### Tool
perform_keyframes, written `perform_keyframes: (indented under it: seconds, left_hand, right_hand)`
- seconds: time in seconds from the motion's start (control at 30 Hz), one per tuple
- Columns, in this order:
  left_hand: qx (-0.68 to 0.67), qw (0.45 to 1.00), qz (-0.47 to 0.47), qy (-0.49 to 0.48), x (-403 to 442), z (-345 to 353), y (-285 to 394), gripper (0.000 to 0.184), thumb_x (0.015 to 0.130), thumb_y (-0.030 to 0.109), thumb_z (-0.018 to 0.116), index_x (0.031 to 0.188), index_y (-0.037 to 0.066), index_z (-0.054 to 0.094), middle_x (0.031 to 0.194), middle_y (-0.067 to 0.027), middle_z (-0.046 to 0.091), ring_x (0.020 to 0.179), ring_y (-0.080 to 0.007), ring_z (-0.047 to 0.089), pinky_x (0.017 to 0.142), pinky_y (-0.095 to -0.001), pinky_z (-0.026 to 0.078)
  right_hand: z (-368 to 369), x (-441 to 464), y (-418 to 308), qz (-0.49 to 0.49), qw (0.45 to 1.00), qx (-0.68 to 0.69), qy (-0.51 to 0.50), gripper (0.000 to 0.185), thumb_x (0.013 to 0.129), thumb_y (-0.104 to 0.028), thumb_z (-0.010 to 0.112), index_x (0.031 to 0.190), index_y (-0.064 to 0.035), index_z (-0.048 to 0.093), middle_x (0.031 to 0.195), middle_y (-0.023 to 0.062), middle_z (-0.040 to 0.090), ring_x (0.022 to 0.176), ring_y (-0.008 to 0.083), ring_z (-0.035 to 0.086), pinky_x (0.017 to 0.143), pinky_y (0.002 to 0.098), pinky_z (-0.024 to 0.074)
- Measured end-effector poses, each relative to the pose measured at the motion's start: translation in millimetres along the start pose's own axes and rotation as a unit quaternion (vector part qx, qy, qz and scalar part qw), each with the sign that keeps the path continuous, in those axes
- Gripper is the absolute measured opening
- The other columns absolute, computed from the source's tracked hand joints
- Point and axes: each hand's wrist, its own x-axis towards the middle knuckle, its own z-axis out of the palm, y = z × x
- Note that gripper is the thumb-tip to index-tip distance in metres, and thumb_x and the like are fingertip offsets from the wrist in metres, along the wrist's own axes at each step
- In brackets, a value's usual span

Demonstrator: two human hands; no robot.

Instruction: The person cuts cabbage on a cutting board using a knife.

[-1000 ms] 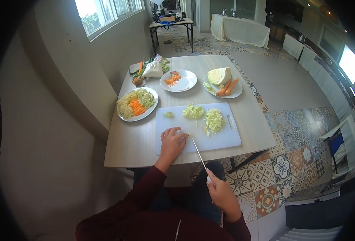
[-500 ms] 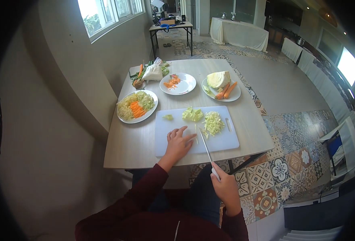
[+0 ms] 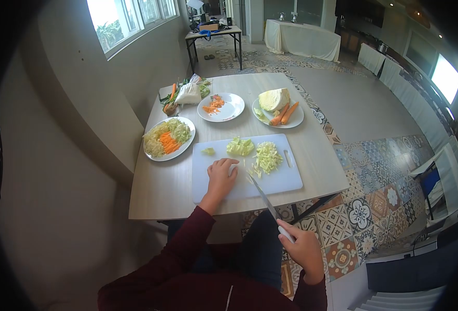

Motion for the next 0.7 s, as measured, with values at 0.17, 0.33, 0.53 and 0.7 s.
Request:
perform_keyframes:
  seconds: [0.17,0.33,0.53,0.7]
  left_hand:
    - [0.001,1.000,0.007,0.002,-4.1,-6.4,-4.2,0.016,0.084,0.014,0.070,0.100,0.015,0.070,0.105,-0.0040,0.066,0.109,-0.0264,0.055,0.099,-0.0473,0.033]
    - [0.000,1.000,0.009,-0.004,-6.3,-7.1,-0.4,0.015,0.083,0.014,0.070,0.098,0.015,0.071,0.106,-0.0033,0.066,0.110,-0.0263,0.055,0.099,-0.0473,0.033]
    - [0.009,1.000,-0.005,-0.005,-13.0,-6.9,-2.5,0.018,0.083,0.016,0.071,0.101,0.017,0.072,0.110,-0.0026,0.066,0.113,-0.0256,0.055,0.101,-0.0463,0.034]
    - [0.009,1.000,-0.016,-0.016,-13.4,-9.1,-3.3,0.019,0.083,0.017,0.071,0.102,0.017,0.072,0.111,-0.0026,0.066,0.113,-0.0258,0.055,0.101,-0.0466,0.033]
  right_hand:
    - [1.9,0.7,2.4,-0.020,0.998,-0.054,-0.016,0.040,0.084,-0.028,0.069,0.125,-0.0287,0.069,0.097,0.0143,0.073,0.078,0.0327,0.070,0.070,0.0364,0.0544]
    - [2.8,7.3,3.9,-0.012,0.998,-0.048,-0.028,0.040,0.084,-0.029,0.069,0.124,-0.0286,0.069,0.097,0.0138,0.073,0.077,0.0326,0.070,0.070,0.0366,0.0545]
    - [14.6,41.0,18.5,-0.077,0.995,-0.062,0.007,0.040,0.085,-0.025,0.070,0.124,-0.0217,0.070,0.094,0.0131,0.074,0.067,0.0271,0.068,0.066,0.0320,0.0518]
    - [19.0,65.0,20.4,-0.088,0.985,-0.140,0.039,0.040,0.085,-0.028,0.067,0.125,-0.0246,0.069,0.098,0.0147,0.073,0.079,0.0337,0.069,0.072,0.0371,0.0541]
